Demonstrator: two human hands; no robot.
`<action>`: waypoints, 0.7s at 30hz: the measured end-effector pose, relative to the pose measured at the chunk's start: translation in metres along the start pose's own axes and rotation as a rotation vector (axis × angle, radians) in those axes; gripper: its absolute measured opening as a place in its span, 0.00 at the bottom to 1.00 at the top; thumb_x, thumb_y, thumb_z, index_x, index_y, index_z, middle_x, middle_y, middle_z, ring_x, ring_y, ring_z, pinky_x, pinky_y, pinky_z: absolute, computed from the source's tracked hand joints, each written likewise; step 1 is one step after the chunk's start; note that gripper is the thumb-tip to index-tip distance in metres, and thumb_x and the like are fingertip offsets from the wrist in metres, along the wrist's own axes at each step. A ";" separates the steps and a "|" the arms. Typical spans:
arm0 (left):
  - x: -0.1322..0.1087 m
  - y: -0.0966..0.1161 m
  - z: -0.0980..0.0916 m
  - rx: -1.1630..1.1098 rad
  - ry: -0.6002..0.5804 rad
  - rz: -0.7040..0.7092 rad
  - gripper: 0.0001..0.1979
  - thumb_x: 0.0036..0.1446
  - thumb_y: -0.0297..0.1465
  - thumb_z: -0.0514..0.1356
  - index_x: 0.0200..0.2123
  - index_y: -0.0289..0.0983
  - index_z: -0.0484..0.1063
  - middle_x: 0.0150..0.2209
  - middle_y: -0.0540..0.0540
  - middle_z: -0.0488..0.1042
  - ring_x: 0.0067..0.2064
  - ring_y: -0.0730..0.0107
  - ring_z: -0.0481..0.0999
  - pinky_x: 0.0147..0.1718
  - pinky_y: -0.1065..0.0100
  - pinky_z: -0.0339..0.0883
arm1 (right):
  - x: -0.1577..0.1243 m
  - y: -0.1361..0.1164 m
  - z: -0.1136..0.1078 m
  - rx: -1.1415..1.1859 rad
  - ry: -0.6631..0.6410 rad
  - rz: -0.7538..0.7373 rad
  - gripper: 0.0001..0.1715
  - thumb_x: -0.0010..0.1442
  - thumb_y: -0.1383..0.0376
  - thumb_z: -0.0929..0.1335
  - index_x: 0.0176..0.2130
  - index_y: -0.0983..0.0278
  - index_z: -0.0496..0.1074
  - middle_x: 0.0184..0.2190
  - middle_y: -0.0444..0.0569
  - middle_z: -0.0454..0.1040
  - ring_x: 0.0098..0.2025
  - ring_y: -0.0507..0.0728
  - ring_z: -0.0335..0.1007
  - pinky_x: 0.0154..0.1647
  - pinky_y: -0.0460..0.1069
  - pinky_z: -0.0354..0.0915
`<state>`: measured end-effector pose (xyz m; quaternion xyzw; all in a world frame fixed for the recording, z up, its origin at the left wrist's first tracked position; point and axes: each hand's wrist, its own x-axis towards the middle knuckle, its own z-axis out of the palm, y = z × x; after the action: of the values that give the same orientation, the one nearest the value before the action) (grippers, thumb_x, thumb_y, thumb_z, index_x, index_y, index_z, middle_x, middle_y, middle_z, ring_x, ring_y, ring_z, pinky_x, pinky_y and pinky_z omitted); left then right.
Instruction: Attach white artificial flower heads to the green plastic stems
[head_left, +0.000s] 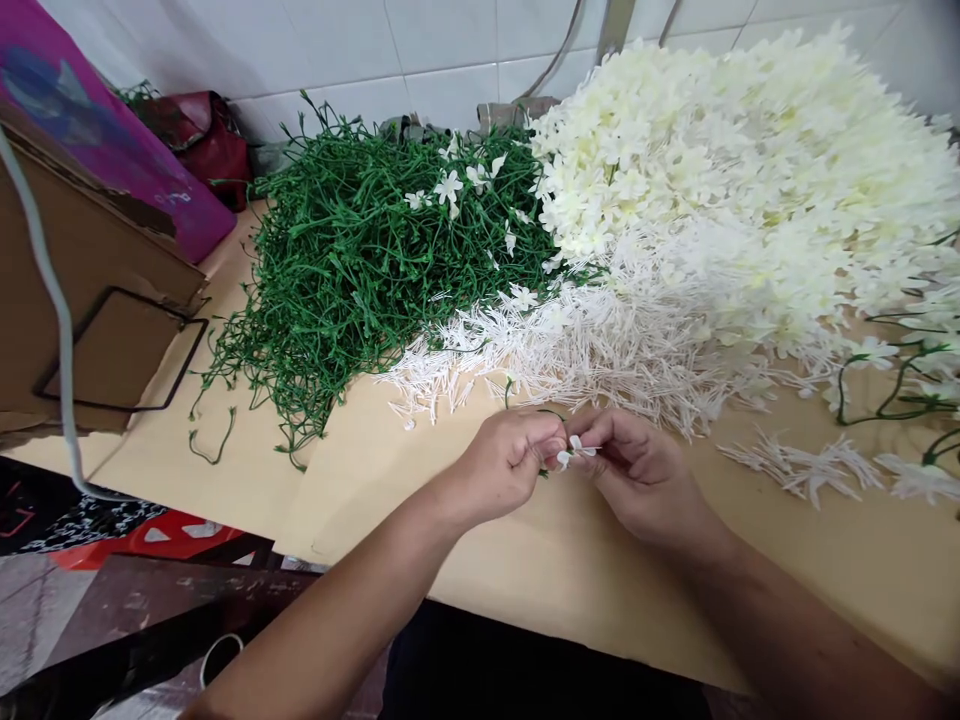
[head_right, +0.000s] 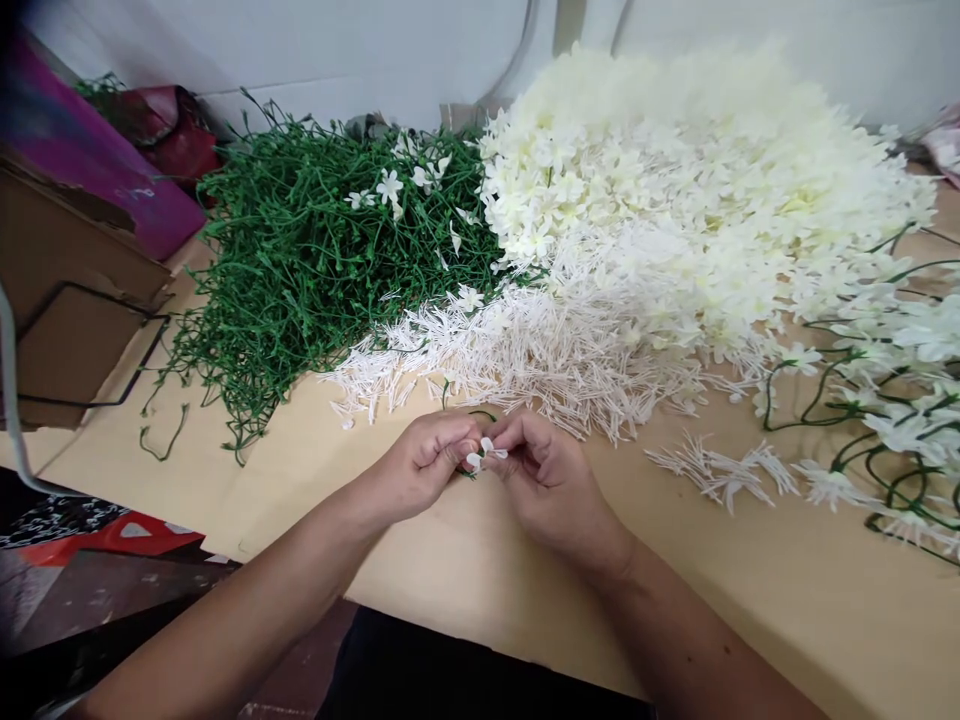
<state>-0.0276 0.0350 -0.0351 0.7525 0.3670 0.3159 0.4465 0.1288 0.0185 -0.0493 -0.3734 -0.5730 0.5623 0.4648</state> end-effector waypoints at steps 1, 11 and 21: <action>0.000 0.000 0.000 0.004 0.002 0.001 0.15 0.59 0.32 0.45 0.20 0.36 0.56 0.20 0.52 0.58 0.25 0.75 0.58 0.29 0.70 0.53 | 0.001 0.000 0.000 0.003 0.003 0.001 0.06 0.55 0.66 0.66 0.27 0.62 0.65 0.28 0.45 0.68 0.31 0.52 0.67 0.32 0.48 0.64; 0.003 0.003 0.000 -0.156 -0.014 -0.128 0.14 0.58 0.33 0.48 0.21 0.35 0.60 0.21 0.52 0.61 0.26 0.77 0.61 0.28 0.73 0.56 | 0.004 -0.008 -0.008 0.076 -0.031 0.129 0.10 0.47 0.63 0.73 0.27 0.62 0.68 0.25 0.43 0.71 0.29 0.51 0.68 0.31 0.47 0.65; 0.003 0.009 -0.004 -0.269 -0.016 -0.220 0.15 0.58 0.36 0.49 0.22 0.35 0.61 0.21 0.52 0.62 0.27 0.77 0.63 0.28 0.73 0.58 | 0.005 -0.018 -0.012 0.021 -0.040 0.080 0.05 0.50 0.63 0.71 0.28 0.61 0.72 0.26 0.45 0.74 0.31 0.53 0.71 0.34 0.49 0.68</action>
<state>-0.0267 0.0362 -0.0246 0.6437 0.3979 0.3054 0.5780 0.1404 0.0250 -0.0322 -0.3797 -0.5607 0.5937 0.4346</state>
